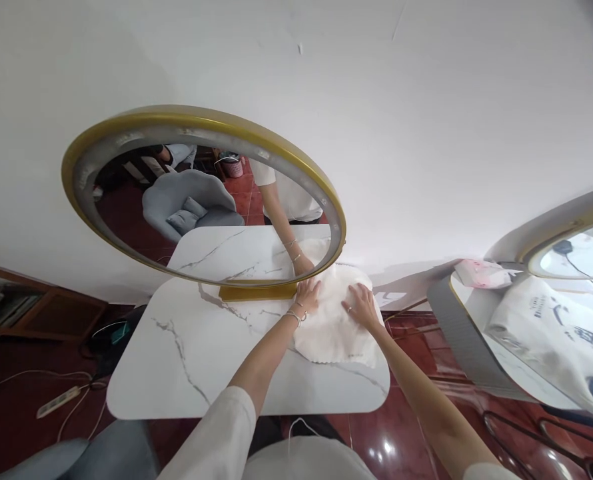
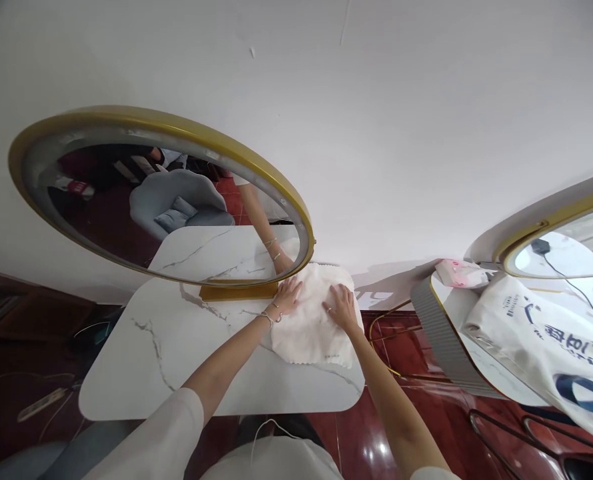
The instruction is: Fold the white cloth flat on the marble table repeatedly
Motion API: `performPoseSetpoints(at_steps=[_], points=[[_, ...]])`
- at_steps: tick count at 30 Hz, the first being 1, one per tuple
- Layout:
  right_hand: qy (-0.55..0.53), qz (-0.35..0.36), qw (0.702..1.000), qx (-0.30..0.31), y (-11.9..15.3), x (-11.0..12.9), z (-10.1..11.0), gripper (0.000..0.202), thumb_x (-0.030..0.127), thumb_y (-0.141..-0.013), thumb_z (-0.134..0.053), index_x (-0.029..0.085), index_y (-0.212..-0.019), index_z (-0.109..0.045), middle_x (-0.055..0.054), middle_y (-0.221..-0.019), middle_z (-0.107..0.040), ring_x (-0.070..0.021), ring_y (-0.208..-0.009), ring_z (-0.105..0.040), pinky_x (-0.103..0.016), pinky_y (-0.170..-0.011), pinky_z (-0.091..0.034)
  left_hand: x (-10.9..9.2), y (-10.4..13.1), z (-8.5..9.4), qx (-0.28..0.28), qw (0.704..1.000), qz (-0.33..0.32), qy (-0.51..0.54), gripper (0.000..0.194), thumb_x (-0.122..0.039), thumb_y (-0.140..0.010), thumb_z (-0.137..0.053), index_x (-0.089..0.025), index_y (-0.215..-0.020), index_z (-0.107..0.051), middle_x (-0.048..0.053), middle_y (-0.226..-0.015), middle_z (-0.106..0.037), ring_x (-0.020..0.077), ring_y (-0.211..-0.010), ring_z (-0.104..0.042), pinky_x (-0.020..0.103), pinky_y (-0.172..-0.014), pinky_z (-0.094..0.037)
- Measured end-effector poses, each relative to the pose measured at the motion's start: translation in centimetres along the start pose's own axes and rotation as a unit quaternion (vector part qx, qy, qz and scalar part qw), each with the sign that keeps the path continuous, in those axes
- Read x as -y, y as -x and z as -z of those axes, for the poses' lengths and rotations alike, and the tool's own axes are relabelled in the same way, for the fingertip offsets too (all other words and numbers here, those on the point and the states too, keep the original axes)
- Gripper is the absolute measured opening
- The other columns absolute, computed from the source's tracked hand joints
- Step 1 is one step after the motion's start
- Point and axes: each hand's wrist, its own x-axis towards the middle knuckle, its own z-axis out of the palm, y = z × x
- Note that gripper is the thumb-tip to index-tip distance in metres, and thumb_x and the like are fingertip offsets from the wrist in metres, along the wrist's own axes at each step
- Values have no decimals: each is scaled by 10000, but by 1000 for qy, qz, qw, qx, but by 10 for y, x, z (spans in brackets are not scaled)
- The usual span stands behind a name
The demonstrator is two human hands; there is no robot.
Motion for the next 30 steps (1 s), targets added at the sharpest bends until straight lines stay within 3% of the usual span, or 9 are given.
performPoseSetpoints(at_steps=[4,7,11,14,20,25,30], points=[[9,-5,1000,-3,-20,1,-2,551,623,-846,-390,186,-1161,-506,-173,-1421,-333,-325,-1331,-278,-537,-1051,-288,-5,-11,1,0,999,32,6,672,-185,-773,-471,-186,-1417,-279,133,-1516,-215,337,-1382,-210,520,-1114,-166],[2,-31,999,30,-37,0,-3,505,606,-875,-326,186,-1073,-524,-153,-1445,-340,-308,-1358,-261,-527,-1064,-277,-9,-15,1,-13,998,52,12,639,-189,-785,-453,-206,-1402,-288,118,-1467,-298,315,-1354,-262,507,-1110,-182],[2,-47,997,53,-52,2,-6,538,575,-888,-313,192,-1242,-447,-131,-1420,-409,-285,-1341,-320,-545,-1067,-273,-9,-20,0,-26,996,79,24,508,-292,-870,-388,-250,-1372,-323,88,-1367,-439,283,-1267,-390,480,-1074,-269],[40,-30,997,50,-54,6,-9,554,520,-907,-309,234,-1381,-340,-106,-1453,-384,-273,-1346,-322,-547,-1075,-260,-7,-24,-1,-41,995,87,28,517,-427,-906,-361,-229,-1382,-327,107,-1365,-454,300,-1253,-411,471,-1055,-304],[97,-4,995,6,-38,17,-9,530,456,-933,-283,247,-1415,-351,-105,-1489,-335,-283,-1381,-266,-521,-1086,-248,-12,-11,-11,-90,994,68,18,580,-481,-917,-349,-245,-1441,-274,105,-1429,-404,323,-1305,-358,515,-1093,-245],[80,30,996,-6,-9,26,-5,532,468,-919,-338,285,-1419,-353,-75,-1494,-335,-274,-1385,-260,-520,-1104,-208,-18,18,-32,-142,990,20,9,577,-476,-916,-371,-264,-1445,-282,74,-1541,-221,309,-1426,-117,526,-1144,-136],[73,47,996,-6,27,43,1,495,476,-909,-385,317,-1376,-419,-49,-1485,-351,-251,-1369,-295,-478,-1109,-219,-14,49,-50,-161,986,-50,5,625,-593,-882,-397,-271,-1416,-343,80,-1556,-173,299,-1437,-74,534,-1142,-151]])
